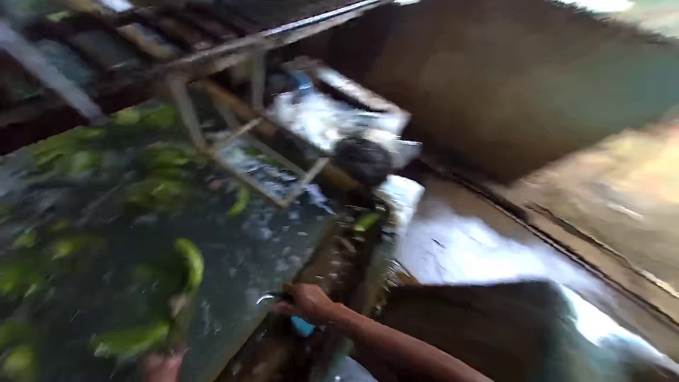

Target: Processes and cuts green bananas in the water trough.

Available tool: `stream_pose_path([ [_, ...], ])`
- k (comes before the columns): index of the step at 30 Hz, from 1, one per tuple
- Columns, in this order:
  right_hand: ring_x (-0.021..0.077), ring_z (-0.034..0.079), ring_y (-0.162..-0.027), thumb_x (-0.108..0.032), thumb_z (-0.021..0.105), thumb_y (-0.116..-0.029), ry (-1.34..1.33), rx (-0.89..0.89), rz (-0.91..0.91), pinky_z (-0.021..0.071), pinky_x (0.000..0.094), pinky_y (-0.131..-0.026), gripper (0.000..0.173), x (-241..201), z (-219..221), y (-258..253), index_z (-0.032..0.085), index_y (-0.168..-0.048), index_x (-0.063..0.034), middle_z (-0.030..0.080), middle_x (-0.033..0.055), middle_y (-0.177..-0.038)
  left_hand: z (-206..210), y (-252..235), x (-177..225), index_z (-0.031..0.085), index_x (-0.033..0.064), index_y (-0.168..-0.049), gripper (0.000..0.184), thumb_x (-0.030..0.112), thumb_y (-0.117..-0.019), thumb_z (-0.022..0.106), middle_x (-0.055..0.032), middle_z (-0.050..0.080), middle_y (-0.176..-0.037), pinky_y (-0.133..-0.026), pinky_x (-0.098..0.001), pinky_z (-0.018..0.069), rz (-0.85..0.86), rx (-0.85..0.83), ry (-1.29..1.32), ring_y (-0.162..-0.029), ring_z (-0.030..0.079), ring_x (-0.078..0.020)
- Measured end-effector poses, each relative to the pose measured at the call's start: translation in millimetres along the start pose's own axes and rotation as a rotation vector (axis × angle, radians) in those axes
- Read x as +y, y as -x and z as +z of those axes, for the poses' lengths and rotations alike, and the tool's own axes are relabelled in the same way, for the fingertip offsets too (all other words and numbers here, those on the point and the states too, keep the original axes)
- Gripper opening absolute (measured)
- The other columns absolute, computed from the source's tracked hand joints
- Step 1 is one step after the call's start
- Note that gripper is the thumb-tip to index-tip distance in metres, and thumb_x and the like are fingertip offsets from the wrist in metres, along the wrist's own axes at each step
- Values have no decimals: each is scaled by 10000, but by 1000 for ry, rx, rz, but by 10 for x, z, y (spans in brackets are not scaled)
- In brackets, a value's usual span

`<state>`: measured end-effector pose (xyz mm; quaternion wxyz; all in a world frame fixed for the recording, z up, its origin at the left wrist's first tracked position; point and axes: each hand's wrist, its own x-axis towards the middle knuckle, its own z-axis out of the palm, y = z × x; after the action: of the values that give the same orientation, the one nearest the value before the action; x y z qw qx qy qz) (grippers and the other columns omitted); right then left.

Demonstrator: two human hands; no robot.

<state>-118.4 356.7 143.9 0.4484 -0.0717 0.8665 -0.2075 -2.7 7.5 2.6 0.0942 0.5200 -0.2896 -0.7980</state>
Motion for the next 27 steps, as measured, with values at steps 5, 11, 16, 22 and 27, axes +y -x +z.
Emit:
stream_pose_path([
  [5,356,689,-1038,-308,415,-1104,-85,-33,-186,524,581,-933,395,-616,181,-957,636,-1303,-48,711,190,-1095,389,-233,-7,497,143,-1237,561,610,-1059,240,-57,641,-864,-547,-271,552,-147,-2,35,-651,634,-133],
  [11,368,698,-1038,-271,443,-1099,-111,197,-230,537,545,-920,371,-1410,170,-1939,629,-1318,-35,712,205,-1124,929,-112,30,421,129,-1384,511,529,-1075,347,-107,611,-1104,-702,-291,566,-220,212,210,-860,653,-181],
  [16,430,708,-962,-295,456,-1103,46,193,-349,560,608,-812,357,-1752,241,-2447,624,-1275,-30,707,234,-1090,1152,60,181,444,122,-1376,539,550,-1054,390,-140,616,-1136,-727,-312,582,-277,286,297,-914,669,-223],
  [22,434,708,-949,-284,475,-1097,-3,317,-406,558,627,-783,328,-1956,219,-2559,631,-1247,-37,705,233,-1079,1421,174,334,433,132,-1357,502,533,-1057,403,-135,591,-1123,-749,-295,578,-294,329,443,-918,656,-209],
  [27,460,699,-984,-222,451,-1095,135,188,-349,554,643,-799,327,-2097,244,-2389,583,-1347,-61,690,237,-1170,1537,212,296,415,148,-1400,500,517,-1064,396,-140,584,-1202,-762,-307,574,-313,336,395,-974,651,-220],
])
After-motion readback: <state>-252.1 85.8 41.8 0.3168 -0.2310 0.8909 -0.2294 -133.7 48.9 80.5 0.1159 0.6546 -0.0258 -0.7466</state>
